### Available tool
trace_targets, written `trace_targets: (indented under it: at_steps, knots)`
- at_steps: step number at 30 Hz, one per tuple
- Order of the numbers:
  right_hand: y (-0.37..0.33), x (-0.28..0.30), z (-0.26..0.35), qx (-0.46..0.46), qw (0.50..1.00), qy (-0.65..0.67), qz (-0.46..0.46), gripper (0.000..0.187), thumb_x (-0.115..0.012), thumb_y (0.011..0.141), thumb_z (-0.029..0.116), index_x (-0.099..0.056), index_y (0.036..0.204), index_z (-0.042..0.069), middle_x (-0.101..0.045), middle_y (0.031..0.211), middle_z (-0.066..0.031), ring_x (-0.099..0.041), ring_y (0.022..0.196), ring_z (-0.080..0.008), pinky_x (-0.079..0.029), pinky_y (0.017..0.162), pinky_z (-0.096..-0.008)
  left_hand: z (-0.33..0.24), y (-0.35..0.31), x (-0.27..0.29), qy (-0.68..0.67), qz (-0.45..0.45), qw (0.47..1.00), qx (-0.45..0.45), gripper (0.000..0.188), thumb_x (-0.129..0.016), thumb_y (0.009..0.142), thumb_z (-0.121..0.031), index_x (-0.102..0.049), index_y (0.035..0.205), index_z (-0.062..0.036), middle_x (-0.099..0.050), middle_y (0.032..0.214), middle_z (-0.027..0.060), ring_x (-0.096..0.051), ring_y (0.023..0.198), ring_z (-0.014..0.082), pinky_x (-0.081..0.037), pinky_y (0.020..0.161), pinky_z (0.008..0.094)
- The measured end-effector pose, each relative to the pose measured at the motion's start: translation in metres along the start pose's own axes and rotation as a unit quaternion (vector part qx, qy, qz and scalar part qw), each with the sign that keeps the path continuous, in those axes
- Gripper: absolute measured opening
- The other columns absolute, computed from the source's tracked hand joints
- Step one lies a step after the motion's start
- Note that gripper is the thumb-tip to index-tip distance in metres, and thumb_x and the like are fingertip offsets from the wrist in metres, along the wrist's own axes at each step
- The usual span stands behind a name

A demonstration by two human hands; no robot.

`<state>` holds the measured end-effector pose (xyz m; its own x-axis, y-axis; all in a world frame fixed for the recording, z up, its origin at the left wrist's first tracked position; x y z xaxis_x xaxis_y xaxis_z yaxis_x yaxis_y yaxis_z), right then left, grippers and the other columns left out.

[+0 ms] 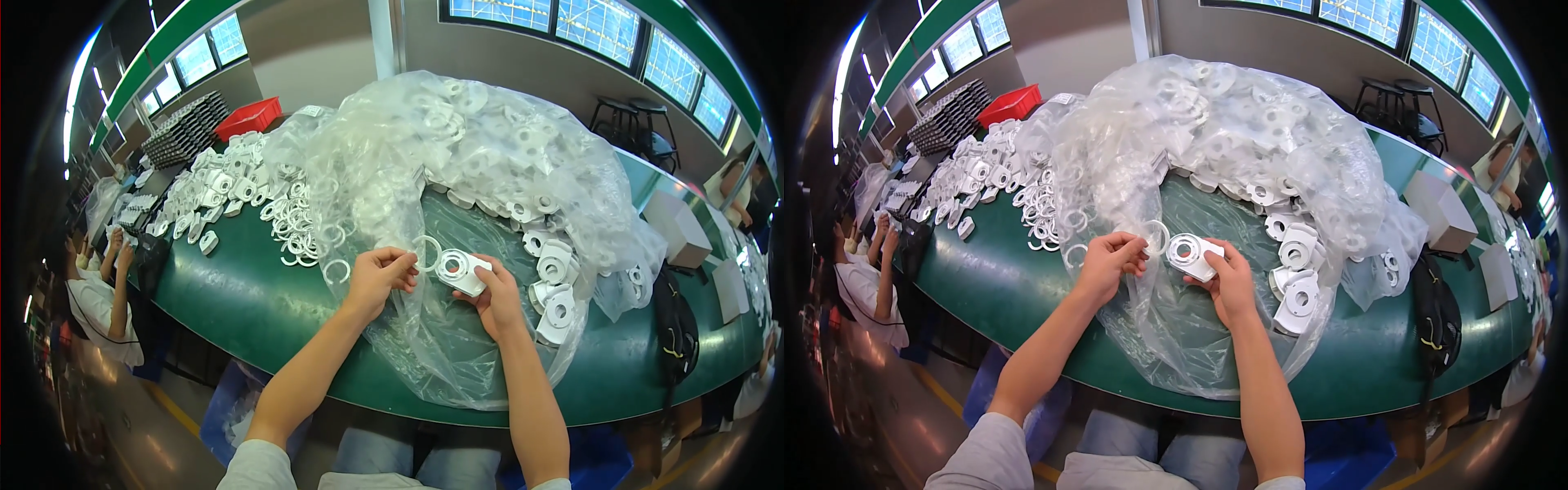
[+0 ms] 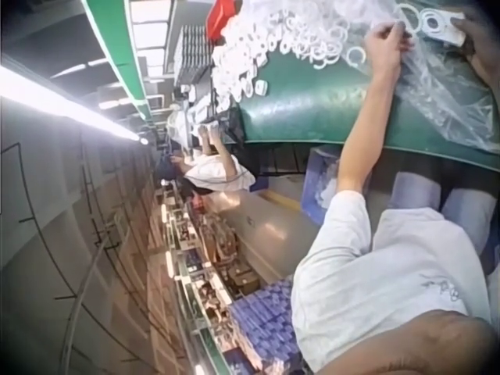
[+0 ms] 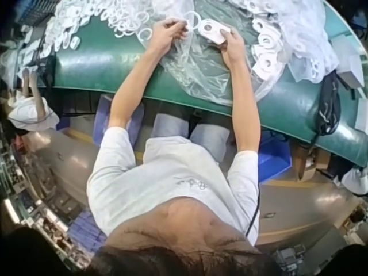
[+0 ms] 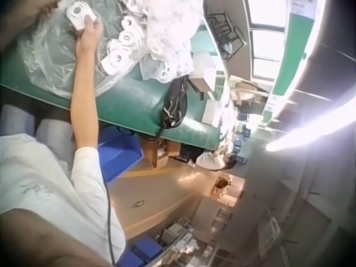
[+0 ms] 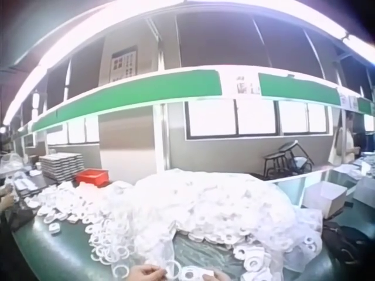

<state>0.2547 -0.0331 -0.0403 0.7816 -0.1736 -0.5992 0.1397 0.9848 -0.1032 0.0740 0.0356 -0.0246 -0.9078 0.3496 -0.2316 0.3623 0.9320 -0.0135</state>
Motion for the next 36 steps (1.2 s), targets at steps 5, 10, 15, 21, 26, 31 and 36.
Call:
trace_targets:
  at_steps: [5, 10, 15, 21, 26, 31, 36]
  knots:
    - [0.000, -0.006, -0.002, 0.026, 0.998, -0.045, 0.042, 0.040, -0.048, 0.083, -0.004, -0.042, 0.123, -0.006, -0.056, 0.113, -0.0181, -0.062, 0.095, -0.0262, -0.057, 0.078, -0.0381, 0.011, -0.003, -0.011, -0.005, 0.007, 1.000, 0.022, 0.017, -0.062, 0.087, -0.013, -0.063, 0.085, 0.0047, -0.064, 0.073, 0.0104, -0.060, 0.057, 0.0123, -0.047, 0.048, 0.0221]
    - [0.000, -0.011, -0.005, 0.031, 0.996, -0.066, 0.059, 0.043, -0.048, 0.082, -0.006, -0.041, 0.124, -0.006, -0.056, 0.113, -0.0190, -0.061, 0.097, -0.0268, -0.056, 0.080, -0.0386, 0.011, -0.006, -0.021, 0.052, 0.021, 0.998, -0.016, 0.019, -0.062, 0.088, -0.014, -0.063, 0.084, 0.0043, -0.064, 0.071, 0.0090, -0.059, 0.055, 0.0113, -0.044, 0.045, 0.0208]
    - [-0.001, -0.012, -0.008, 0.022, 0.995, -0.077, 0.058, 0.044, -0.049, 0.082, -0.008, -0.041, 0.125, -0.005, -0.056, 0.113, -0.0188, -0.060, 0.098, -0.0263, -0.056, 0.080, -0.0387, 0.014, -0.005, -0.019, 0.043, 0.010, 0.999, -0.026, 0.020, -0.062, 0.087, -0.015, -0.063, 0.082, 0.0043, -0.064, 0.070, 0.0081, -0.059, 0.053, 0.0103, -0.043, 0.043, 0.0205]
    - [-0.001, -0.013, -0.007, 0.031, 0.994, -0.085, 0.065, 0.043, -0.050, 0.083, -0.006, -0.041, 0.125, -0.004, -0.057, 0.112, -0.0181, -0.060, 0.098, -0.0253, -0.057, 0.079, -0.0380, 0.014, -0.006, -0.017, 0.065, 0.000, 0.997, -0.036, 0.020, -0.064, 0.086, -0.015, -0.063, 0.079, 0.0031, -0.062, 0.066, 0.0058, -0.056, 0.050, 0.0081, -0.042, 0.042, 0.0198]
    - [0.000, -0.011, -0.008, 0.041, 0.993, -0.103, 0.039, 0.038, -0.056, 0.084, -0.001, -0.045, 0.120, -0.003, -0.060, 0.105, -0.0148, -0.063, 0.088, -0.0218, -0.058, 0.073, -0.0342, 0.010, -0.009, -0.020, 0.111, -0.007, 0.993, -0.041, 0.017, -0.064, 0.086, -0.014, -0.062, 0.078, 0.0011, -0.060, 0.063, 0.0035, -0.053, 0.049, 0.0064, -0.039, 0.042, 0.0189]
    - [0.002, -0.008, -0.006, 0.077, 0.988, -0.134, 0.012, 0.032, -0.058, 0.083, -0.002, -0.048, 0.114, -0.003, -0.061, 0.102, -0.0128, -0.064, 0.082, -0.0199, -0.058, 0.067, -0.0314, -0.004, -0.013, -0.022, 0.236, -0.026, 0.963, -0.125, 0.014, -0.065, 0.084, -0.014, -0.062, 0.079, -0.0010, -0.059, 0.063, -0.0007, -0.050, 0.050, 0.0042, -0.037, 0.045, 0.0185]
    - [0.001, -0.006, -0.004, 0.081, 0.989, -0.127, 0.010, 0.030, -0.059, 0.083, -0.002, -0.049, 0.111, -0.003, -0.062, 0.102, -0.0123, -0.064, 0.083, -0.0191, -0.058, 0.066, -0.0308, 0.003, -0.010, -0.025, 0.186, 0.011, 0.977, -0.102, 0.012, -0.066, 0.084, -0.011, -0.062, 0.088, -0.0007, -0.060, 0.070, -0.0007, -0.052, 0.056, 0.0034, -0.038, 0.049, 0.0179]
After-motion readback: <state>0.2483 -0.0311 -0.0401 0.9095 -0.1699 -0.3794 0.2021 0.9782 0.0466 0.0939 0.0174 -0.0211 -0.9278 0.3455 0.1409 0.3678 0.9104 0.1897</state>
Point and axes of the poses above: each hand's wrist, its own y-axis towards the middle knuckle, its own x-axis out of the back of the hand, z = x × y, the point moved 7 cm from there along y, towards the middle knuckle
